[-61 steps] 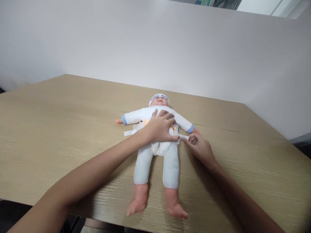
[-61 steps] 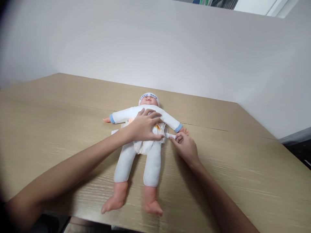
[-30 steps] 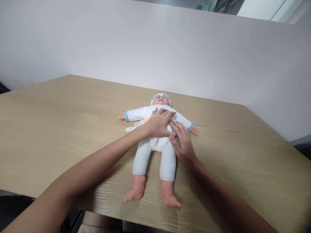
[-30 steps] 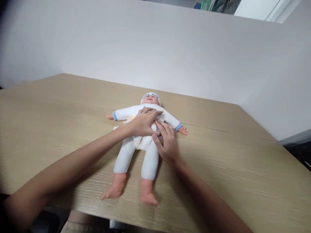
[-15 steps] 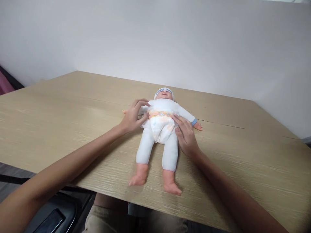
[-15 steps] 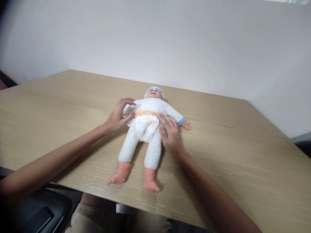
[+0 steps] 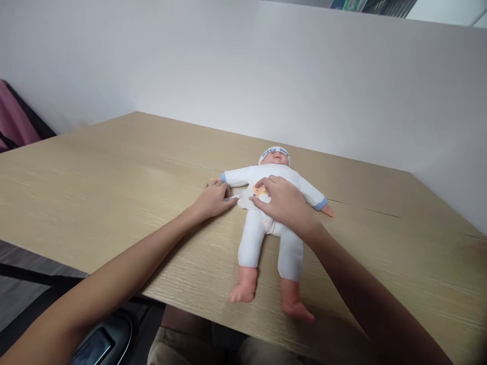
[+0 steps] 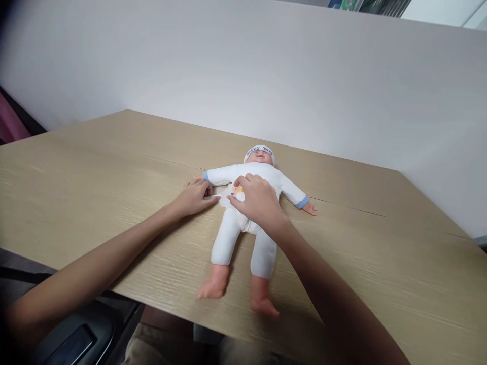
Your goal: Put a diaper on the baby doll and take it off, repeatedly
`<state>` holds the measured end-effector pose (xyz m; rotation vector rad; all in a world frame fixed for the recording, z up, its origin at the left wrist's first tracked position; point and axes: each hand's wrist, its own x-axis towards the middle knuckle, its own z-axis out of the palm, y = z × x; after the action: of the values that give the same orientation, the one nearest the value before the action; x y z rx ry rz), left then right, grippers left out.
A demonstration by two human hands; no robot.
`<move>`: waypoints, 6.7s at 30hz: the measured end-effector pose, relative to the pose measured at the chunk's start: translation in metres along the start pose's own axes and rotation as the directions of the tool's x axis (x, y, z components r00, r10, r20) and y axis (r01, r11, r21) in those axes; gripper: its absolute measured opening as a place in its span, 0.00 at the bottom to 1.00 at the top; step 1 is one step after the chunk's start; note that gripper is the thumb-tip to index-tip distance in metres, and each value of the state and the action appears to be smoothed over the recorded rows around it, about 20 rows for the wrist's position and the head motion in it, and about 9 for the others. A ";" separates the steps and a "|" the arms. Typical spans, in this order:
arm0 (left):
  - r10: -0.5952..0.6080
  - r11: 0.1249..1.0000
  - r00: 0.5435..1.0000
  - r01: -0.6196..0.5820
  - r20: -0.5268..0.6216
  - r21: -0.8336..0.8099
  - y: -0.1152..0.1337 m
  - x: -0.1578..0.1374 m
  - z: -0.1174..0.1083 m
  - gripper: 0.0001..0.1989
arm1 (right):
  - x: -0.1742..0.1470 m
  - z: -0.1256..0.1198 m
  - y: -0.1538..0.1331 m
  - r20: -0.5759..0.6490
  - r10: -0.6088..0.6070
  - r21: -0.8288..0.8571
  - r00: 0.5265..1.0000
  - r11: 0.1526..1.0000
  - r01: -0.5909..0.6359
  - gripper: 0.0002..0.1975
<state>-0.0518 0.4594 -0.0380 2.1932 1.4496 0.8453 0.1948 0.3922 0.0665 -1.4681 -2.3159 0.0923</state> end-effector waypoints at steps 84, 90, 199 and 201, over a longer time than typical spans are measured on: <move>0.304 0.952 0.941 -0.307 0.151 -0.007 0.094 -0.054 0.014 0.17 | -0.129 0.041 0.014 -0.188 0.117 -0.009 0.975 0.993 -0.121 0.08; 0.296 0.955 0.948 -0.294 0.113 -0.042 0.092 -0.055 0.016 0.10 | -0.129 0.041 0.011 -0.189 0.134 0.030 0.973 0.991 -0.131 0.09; 0.027 0.718 0.962 0.169 0.270 -0.675 0.083 -0.052 0.020 0.16 | -0.117 0.021 0.023 -0.077 0.401 0.419 0.913 0.844 -0.335 0.13; 0.024 0.712 0.963 0.172 0.268 -0.680 0.083 -0.053 0.020 0.16 | -0.117 0.022 0.023 -0.063 0.391 0.431 0.918 0.841 -0.328 0.12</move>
<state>0.0037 0.3787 -0.0177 1.5682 0.8676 0.8556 0.2502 0.3028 0.0059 -1.5971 -1.7342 0.5267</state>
